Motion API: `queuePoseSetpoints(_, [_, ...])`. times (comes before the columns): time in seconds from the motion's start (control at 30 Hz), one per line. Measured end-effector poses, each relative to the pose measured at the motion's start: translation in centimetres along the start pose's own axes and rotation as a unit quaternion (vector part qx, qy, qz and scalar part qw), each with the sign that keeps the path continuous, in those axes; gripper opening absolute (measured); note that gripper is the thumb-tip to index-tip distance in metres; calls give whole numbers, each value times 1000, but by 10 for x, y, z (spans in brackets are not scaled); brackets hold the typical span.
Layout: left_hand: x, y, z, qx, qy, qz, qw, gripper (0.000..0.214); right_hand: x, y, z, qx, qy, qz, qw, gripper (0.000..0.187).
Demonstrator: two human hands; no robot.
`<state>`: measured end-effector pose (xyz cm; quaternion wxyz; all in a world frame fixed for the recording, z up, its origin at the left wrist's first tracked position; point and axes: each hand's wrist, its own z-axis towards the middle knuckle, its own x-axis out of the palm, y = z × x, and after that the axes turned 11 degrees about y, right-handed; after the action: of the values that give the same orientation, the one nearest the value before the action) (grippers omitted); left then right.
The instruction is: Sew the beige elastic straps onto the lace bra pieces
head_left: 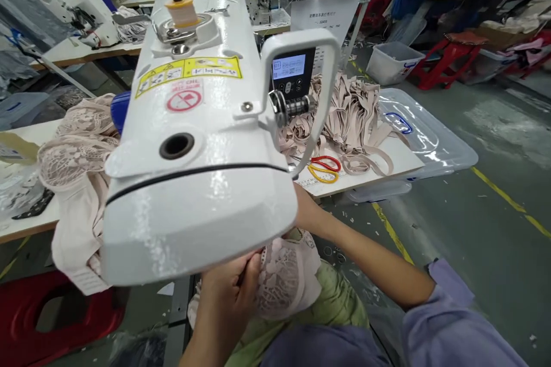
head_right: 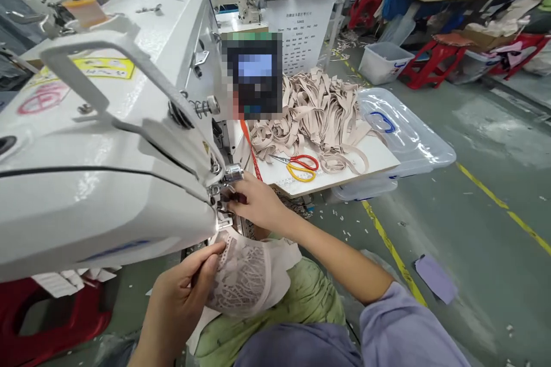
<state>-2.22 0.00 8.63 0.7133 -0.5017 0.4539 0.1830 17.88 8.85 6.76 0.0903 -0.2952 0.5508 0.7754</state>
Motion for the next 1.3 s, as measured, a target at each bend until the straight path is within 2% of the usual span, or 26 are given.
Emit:
queuePoseSetpoints(0.17, [-1, 2, -5, -2, 1, 20, 1000, 29, 3, 0, 0, -30, -22, -17, 999, 6])
queuePoseSetpoints(0.3, [0, 2, -6, -21, -19, 16, 999, 29, 3, 5, 1, -19, -25, -9, 999, 9])
queuePoseSetpoints(0.6, [6, 0, -4, 9, -9, 34, 999, 28, -2, 11, -4, -2, -32, 2, 999, 7])
queuePoseSetpoints(0.77, [8, -3, -5, 26, -14, 6, 1000, 30, -1, 9, -5, -6, -38, 30, 999, 5])
queuePoseSetpoints(0.93, [11, 3, -12, -8, -43, -8, 999, 30, -2, 9, -6, -14, -43, 17, 999, 2])
queuePoseSetpoints(1.1, [29, 7, -18, 5, -153, 126, 980, 29, 1, 4, -11, -6, -42, 21, 999, 8])
queuePoseSetpoints(1.23, [50, -13, -12, 58, -151, 209, 965, 45, 5, 0, -13, -12, -59, 30, 998, 6])
queuePoseSetpoints(1.3, [55, -24, -8, 63, -158, 233, 958, 47, 6, 0, -12, -14, -63, 23, 998, 6])
